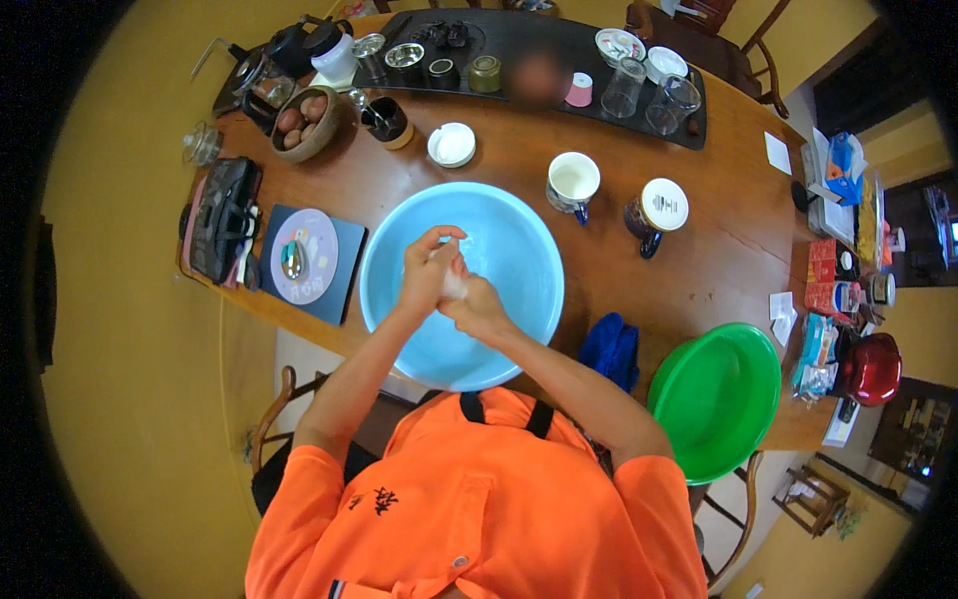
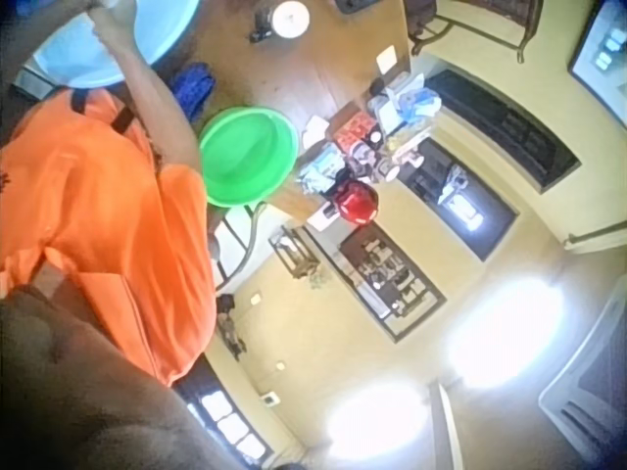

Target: The person moves from a desk area to a dining table, picks up a mug, and washes it in a blue basin using a cloth. They scrub the inside and outside of the mug, rinse it, and dry it with a cloth before placing it on the table.

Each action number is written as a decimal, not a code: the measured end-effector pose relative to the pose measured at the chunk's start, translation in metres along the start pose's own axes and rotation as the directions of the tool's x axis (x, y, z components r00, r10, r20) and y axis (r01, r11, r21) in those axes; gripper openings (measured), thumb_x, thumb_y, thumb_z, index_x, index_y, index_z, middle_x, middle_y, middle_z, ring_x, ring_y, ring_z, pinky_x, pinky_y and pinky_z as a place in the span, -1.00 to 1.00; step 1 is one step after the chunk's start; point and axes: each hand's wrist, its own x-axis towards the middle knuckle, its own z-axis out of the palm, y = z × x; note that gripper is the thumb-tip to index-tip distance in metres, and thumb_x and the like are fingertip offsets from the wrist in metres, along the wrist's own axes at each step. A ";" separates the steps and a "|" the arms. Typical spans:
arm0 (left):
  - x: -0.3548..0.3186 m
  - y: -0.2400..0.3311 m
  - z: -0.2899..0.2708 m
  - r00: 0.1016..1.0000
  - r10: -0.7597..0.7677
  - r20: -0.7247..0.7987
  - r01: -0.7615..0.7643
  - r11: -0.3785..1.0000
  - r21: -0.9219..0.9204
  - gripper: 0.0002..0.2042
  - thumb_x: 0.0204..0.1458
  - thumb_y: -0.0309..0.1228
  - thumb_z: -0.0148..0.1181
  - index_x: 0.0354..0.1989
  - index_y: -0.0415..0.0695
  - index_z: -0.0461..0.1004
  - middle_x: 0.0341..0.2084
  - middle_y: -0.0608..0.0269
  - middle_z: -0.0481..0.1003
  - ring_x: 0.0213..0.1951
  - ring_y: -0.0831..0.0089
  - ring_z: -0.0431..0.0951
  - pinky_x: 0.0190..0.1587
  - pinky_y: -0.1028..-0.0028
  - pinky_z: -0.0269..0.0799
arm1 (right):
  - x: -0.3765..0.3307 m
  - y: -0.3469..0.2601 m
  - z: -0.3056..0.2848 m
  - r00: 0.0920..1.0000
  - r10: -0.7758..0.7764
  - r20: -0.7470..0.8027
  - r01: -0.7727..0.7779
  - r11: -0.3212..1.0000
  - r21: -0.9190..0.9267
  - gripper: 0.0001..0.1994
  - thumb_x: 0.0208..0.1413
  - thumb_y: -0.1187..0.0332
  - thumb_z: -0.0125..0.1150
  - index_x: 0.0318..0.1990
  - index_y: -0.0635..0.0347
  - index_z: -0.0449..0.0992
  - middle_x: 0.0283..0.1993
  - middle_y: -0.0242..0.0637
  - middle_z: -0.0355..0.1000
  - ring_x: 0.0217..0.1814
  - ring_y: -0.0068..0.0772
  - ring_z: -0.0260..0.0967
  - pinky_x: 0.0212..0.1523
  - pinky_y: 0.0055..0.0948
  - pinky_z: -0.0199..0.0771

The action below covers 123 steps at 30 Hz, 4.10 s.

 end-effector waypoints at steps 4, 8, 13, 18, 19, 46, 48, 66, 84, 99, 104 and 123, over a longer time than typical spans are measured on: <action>-0.001 -0.003 0.005 0.986 0.108 -0.125 -0.074 0.966 0.248 -0.86 0.09 -0.55 -0.05 -0.24 -0.21 0.44 -0.71 0.28 0.36 -0.60 0.56 0.38 -0.49 0.51 0.34 | 0.015 0.012 0.002 0.964 -0.245 -0.102 0.218 0.950 -0.223 -0.61 -0.18 0.28 0.31 -0.24 0.41 0.45 -0.36 0.07 0.49 -0.29 -0.01 0.49 -0.30 -0.26 0.47; 0.001 -0.004 0.006 0.964 0.179 -0.197 -0.112 0.943 0.312 -0.85 0.08 -0.52 -0.02 -0.21 -0.18 0.45 -0.72 0.27 0.38 -0.59 0.54 0.42 -0.47 0.51 0.36 | 0.018 0.013 0.004 0.930 -0.337 -0.148 0.287 0.916 -0.281 -0.57 -0.21 0.30 0.35 -0.24 0.49 0.44 -0.29 0.18 0.47 -0.20 0.14 0.47 -0.25 -0.21 0.47; -0.009 0.007 -0.001 0.980 0.015 -0.199 -0.035 0.995 -0.094 -0.76 0.08 -0.34 0.11 -0.12 -0.17 0.43 -0.49 0.23 0.47 -0.41 0.47 0.50 -0.36 0.49 0.39 | 0.002 -0.008 0.006 0.940 -0.265 -0.214 0.205 0.941 -0.268 -0.49 -0.21 0.32 0.37 -0.12 0.46 0.34 -0.31 0.00 0.48 -0.30 -0.13 0.49 -0.30 -0.31 0.46; -0.023 0.017 -0.016 0.960 -0.163 -0.226 0.165 0.986 -0.008 -0.54 -0.02 -0.13 0.27 -0.06 -0.19 0.39 -0.29 0.22 0.45 -0.28 0.47 0.48 -0.31 0.50 0.41 | -0.012 -0.016 -0.008 0.844 -0.475 -0.249 0.346 0.837 -0.424 -0.44 -0.21 0.25 0.37 -0.10 0.45 0.30 -0.30 0.12 0.46 -0.26 0.02 0.48 -0.27 -0.21 0.46; -0.024 0.016 -0.019 0.963 -0.168 -0.210 0.186 0.980 0.071 -0.50 -0.05 -0.10 0.30 -0.05 -0.19 0.38 -0.28 0.21 0.45 -0.28 0.48 0.47 -0.31 0.51 0.41 | -0.011 -0.013 -0.008 0.782 -0.583 -0.223 0.392 0.736 -0.552 -0.45 -0.21 0.23 0.38 -0.12 0.45 0.31 -0.31 0.11 0.46 -0.27 0.00 0.48 -0.28 -0.22 0.46; -0.047 0.008 0.022 0.964 -0.194 0.183 0.266 0.659 -0.703 -0.48 0.19 0.03 -0.14 0.13 -0.14 0.24 0.04 -0.03 0.33 0.10 0.12 0.34 0.16 0.15 0.26 | -0.048 -0.028 -0.011 0.906 -0.327 -0.267 0.359 0.930 0.079 -0.61 0.13 0.15 0.09 -0.03 0.28 0.34 -0.31 -0.10 0.48 -0.38 -0.32 0.49 -0.48 -0.39 0.44; -0.042 0.014 0.028 0.962 -0.164 0.220 0.266 0.753 -0.601 -0.53 0.20 -0.06 -0.10 0.17 -0.10 0.22 0.09 0.06 0.30 0.11 0.23 0.32 0.17 0.24 0.24 | -0.060 -0.037 -0.027 0.954 -0.171 -0.246 0.206 0.971 0.121 -0.63 0.14 0.17 0.08 -0.04 0.27 0.34 -0.35 -0.16 0.47 -0.43 -0.38 0.48 -0.58 -0.44 0.42; 0.082 -0.053 0.212 0.827 -0.559 0.064 0.500 0.678 -0.539 -0.64 0.10 -0.43 0.09 -0.02 -0.25 0.09 -0.23 0.02 0.20 -0.32 0.14 0.49 -0.28 0.25 0.59 | -0.162 0.029 -0.159 0.817 -0.102 -0.567 0.550 0.430 0.716 -0.52 0.21 0.18 -0.04 0.20 0.26 0.23 0.15 -0.13 0.33 0.14 -0.19 0.33 0.13 -0.19 0.35; 0.014 0.036 0.138 0.954 0.055 0.294 -0.160 0.924 0.348 -0.67 0.07 -0.20 0.19 -0.60 -0.19 0.44 -0.69 0.36 0.40 -0.62 0.54 0.49 -0.59 0.61 0.39 | -0.197 -0.070 -0.192 0.560 -0.643 -0.523 0.700 0.705 -0.117 -0.57 -0.09 0.44 0.27 0.00 0.29 0.37 -0.05 -0.17 0.39 -0.01 -0.27 0.39 0.00 -0.32 0.38; -0.064 0.068 0.111 0.728 0.447 0.520 -0.679 0.365 0.637 -0.70 -0.13 -0.18 0.32 -0.57 -0.18 0.47 -0.62 -0.05 0.32 -0.56 0.05 0.41 -0.58 0.22 0.30 | -0.138 -0.054 -0.144 0.658 -0.751 0.058 0.218 0.117 -0.969 -0.93 -0.28 0.45 0.19 -0.59 0.24 0.49 -0.44 -0.10 0.43 -0.40 -0.17 0.41 -0.44 -0.26 0.42; -0.066 0.076 0.110 0.673 0.527 0.519 -0.724 0.329 0.606 -0.76 -0.15 -0.29 0.35 -0.56 -0.20 0.46 -0.54 -0.09 0.30 -0.56 0.04 0.41 -0.59 0.23 0.32 | -0.116 -0.042 -0.130 0.831 -0.250 -0.497 0.445 0.834 0.326 -0.61 -0.21 0.45 0.15 -0.14 0.39 0.40 -0.35 0.00 0.42 -0.36 -0.25 0.44 -0.35 -0.38 0.44; -0.042 0.117 0.115 0.654 0.637 0.408 -0.737 0.415 0.534 -0.32 -0.29 -0.22 0.46 0.05 -0.13 0.31 -0.25 0.14 0.41 -0.32 0.36 0.50 -0.32 0.42 0.44 | -0.147 -0.046 -0.127 0.850 -0.384 -0.362 0.486 0.836 0.256 -0.55 -0.14 0.56 0.29 -0.01 0.32 0.36 -0.13 -0.28 0.44 -0.14 -0.52 0.41 -0.22 -0.51 0.43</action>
